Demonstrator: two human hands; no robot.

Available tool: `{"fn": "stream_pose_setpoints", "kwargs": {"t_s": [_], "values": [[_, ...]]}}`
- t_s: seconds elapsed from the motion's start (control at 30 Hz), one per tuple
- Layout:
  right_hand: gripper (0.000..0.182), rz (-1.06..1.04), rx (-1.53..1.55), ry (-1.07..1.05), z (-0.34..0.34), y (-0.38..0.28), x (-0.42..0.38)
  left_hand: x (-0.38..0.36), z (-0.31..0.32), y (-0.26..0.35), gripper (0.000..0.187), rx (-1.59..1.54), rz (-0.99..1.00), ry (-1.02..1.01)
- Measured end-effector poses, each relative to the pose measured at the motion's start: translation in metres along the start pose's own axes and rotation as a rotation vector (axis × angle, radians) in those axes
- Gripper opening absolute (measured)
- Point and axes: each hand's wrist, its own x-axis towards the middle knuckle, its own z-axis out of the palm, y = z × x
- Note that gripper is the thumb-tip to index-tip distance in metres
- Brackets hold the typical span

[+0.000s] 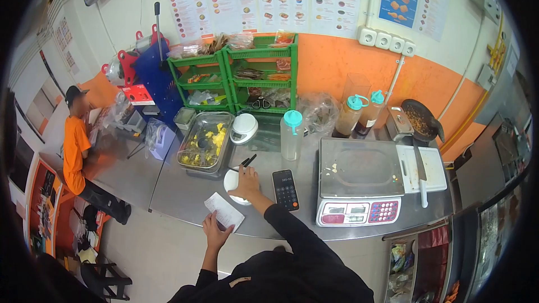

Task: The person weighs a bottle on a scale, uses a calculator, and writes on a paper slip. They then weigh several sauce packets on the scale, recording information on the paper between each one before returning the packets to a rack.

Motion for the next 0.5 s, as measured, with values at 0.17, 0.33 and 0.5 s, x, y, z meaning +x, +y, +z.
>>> {"fn": "stream_pose_setpoints", "kwargs": {"t_s": [0.17, 0.33, 0.5], "values": [[0.113, 0.126, 0.079, 0.004, -0.012, 0.009, 0.008, 0.006, 0.004, 0.006, 0.089, -0.012, 0.055, -0.031], [0.114, 0.13, 0.115, -0.036, -0.025, -0.002, -0.001, 0.022, 0.017, 0.015, 0.092, -0.04, 0.084, -0.051], [0.117, 0.135, 0.019, 0.114, -0.008, -0.013, -0.013, 0.027, 0.023, 0.015, 0.095, -0.03, 0.064, -0.04]]}}
